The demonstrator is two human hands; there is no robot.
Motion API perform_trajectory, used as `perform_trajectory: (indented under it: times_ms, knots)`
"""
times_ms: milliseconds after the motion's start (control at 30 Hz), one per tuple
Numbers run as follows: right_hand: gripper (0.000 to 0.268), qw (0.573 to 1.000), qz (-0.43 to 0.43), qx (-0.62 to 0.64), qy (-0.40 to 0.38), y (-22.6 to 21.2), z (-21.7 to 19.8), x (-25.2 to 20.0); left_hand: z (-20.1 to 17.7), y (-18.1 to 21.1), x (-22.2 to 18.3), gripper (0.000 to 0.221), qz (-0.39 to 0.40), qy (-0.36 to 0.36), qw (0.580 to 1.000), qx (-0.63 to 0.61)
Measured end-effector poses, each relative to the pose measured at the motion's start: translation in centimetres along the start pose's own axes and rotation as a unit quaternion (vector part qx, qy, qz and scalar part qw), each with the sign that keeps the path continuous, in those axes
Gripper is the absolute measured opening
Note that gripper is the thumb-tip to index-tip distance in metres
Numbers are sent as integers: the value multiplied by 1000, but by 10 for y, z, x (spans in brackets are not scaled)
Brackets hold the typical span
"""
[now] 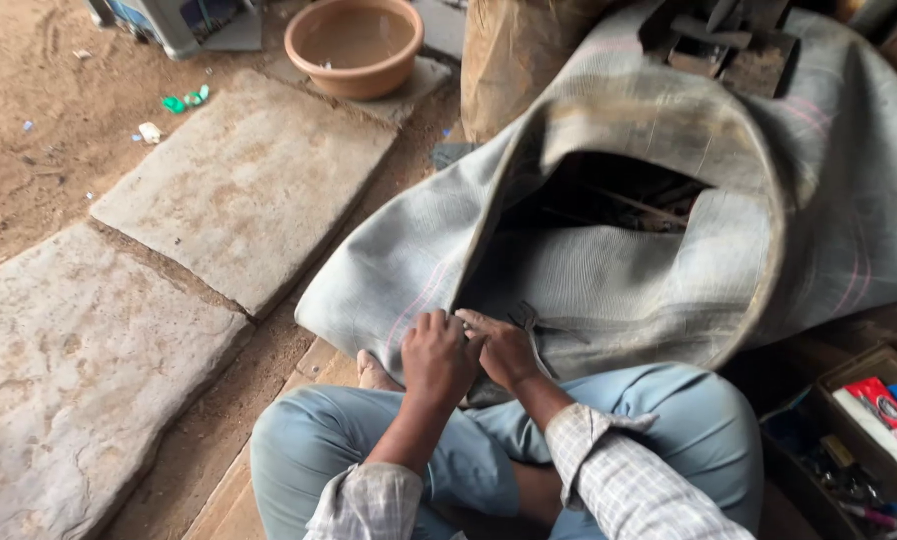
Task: Repairing or inspecting a motorcycle inner tube by handling the valve area.
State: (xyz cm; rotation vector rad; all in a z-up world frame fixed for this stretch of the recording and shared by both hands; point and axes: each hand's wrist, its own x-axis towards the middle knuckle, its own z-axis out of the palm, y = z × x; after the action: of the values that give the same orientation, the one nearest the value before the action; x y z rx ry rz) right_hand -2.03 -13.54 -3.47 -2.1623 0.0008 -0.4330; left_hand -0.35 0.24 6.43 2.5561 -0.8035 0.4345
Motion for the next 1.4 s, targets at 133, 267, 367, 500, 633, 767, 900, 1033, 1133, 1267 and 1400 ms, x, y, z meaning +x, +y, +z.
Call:
perform_trajectory:
  times_ms: [133,267,367,500,633,767,900,1033,1133,1267,1400]
  knots:
    - [27,995,-7,-95,2,41,13,-6,44,-10,7,16,56,-39,993,95]
    - [26,985,43,-159,-44,29,6,-3,62,-9,7,18,64,-111,978,165]
    - [28,992,42,-115,-42,15,2,-3,75,-16,3,19,21,-99,987,122]
    - [30,997,72,-27,-20,3,0,-3,80,-11,9,42,-286,-93,953,-37]
    - [38,995,93,-14,-16,4,-5,-1,113,-32,9,47,-556,-133,739,-356]
    - [46,984,164,-41,-50,-8,-16,4,92,-30,5,39,-428,-177,835,-296]
    - [45,979,194,-24,-53,11,-24,5,26,-9,7,20,-113,-22,973,-199]
    - [35,966,248,27,-70,12,-31,4,20,-3,8,22,38,-31,993,-107]
    - [39,967,235,56,-82,14,-32,3,54,-14,13,27,67,-69,995,-25]
    - [36,951,288,77,-82,2,-41,-11,60,-14,23,30,-76,-119,990,3]
    - [34,964,262,34,-32,-4,-44,-9,130,-55,25,44,-317,-118,927,-161]
